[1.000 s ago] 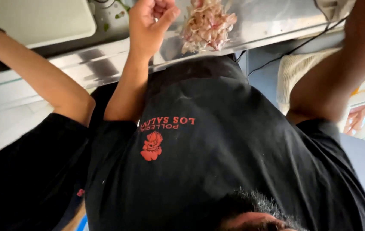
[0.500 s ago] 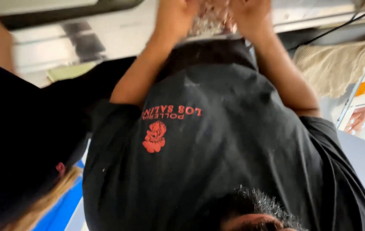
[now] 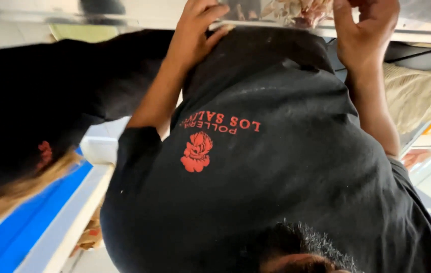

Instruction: Peel garlic cloves by hand and place them in a container

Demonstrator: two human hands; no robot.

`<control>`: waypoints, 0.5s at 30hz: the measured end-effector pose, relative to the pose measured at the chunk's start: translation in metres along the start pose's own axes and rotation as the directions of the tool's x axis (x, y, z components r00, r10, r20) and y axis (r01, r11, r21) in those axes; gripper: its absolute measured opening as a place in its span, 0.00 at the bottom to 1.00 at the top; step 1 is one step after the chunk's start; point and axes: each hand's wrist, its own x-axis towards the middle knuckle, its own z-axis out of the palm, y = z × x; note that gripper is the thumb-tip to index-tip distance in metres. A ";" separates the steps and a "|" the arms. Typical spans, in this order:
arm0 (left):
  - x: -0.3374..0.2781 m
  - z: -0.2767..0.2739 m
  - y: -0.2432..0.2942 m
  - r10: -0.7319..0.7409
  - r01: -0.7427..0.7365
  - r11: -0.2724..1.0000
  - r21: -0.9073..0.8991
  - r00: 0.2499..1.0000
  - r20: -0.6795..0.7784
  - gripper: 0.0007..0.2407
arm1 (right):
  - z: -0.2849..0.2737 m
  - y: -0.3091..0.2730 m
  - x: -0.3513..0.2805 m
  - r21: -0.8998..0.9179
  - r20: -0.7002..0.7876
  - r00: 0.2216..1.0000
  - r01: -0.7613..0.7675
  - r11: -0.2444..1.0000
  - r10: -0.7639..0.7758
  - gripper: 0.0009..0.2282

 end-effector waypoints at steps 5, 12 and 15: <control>0.024 0.005 -0.007 0.025 -0.048 0.991 0.124 0.984 0.175 0.05 | 0.008 -0.018 0.009 -0.230 0.192 0.957 0.258 0.938 -0.217 0.05; 0.088 0.005 0.067 0.046 -0.035 0.979 -0.202 0.998 0.051 0.09 | 0.037 -0.051 0.037 -0.152 0.443 0.817 0.475 0.867 -0.370 0.14; 0.100 0.012 0.079 -0.006 0.010 0.941 -0.338 1.000 0.013 0.09 | 0.036 -0.049 0.040 -0.253 0.370 0.854 0.470 0.846 -0.364 0.04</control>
